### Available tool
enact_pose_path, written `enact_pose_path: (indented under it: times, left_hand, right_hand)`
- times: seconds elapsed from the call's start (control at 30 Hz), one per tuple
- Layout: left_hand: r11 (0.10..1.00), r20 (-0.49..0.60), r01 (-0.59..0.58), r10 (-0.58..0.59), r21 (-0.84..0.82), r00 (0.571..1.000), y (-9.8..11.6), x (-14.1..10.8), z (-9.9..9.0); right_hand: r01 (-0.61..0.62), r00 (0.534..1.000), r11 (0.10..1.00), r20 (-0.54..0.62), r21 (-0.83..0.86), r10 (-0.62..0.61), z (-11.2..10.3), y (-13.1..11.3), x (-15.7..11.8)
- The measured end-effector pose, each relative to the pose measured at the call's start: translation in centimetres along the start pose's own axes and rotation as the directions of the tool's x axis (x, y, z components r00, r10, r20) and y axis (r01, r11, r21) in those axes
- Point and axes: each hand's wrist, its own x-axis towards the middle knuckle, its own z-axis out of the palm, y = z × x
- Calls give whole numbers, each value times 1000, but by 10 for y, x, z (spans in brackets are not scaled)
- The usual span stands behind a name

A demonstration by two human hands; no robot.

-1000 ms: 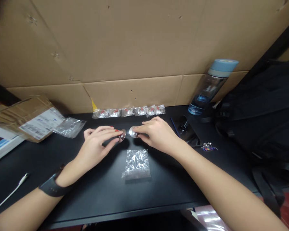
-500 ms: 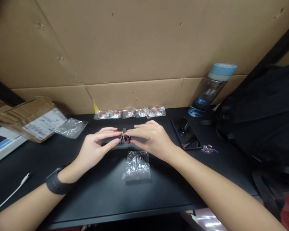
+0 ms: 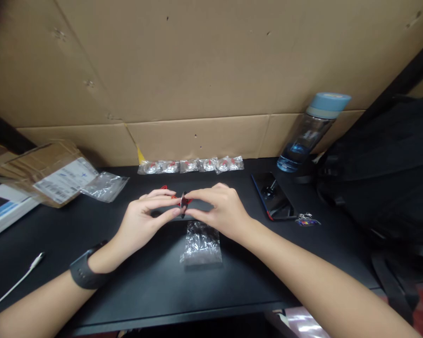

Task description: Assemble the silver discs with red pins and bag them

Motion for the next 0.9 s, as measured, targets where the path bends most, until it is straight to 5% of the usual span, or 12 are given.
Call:
enact_pose_path:
  times: [0.37,0.9]
  left_hand:
    - [995,27,-22,20,100,999,2,0,0]
    - [974,197,125,-162,187,967,-8,4,6]
  right_hand:
    - [19,1000,1000,8,-23,-18,10,8,-6]
    - [-19,977,997,212,-74,35,25,32,-13]
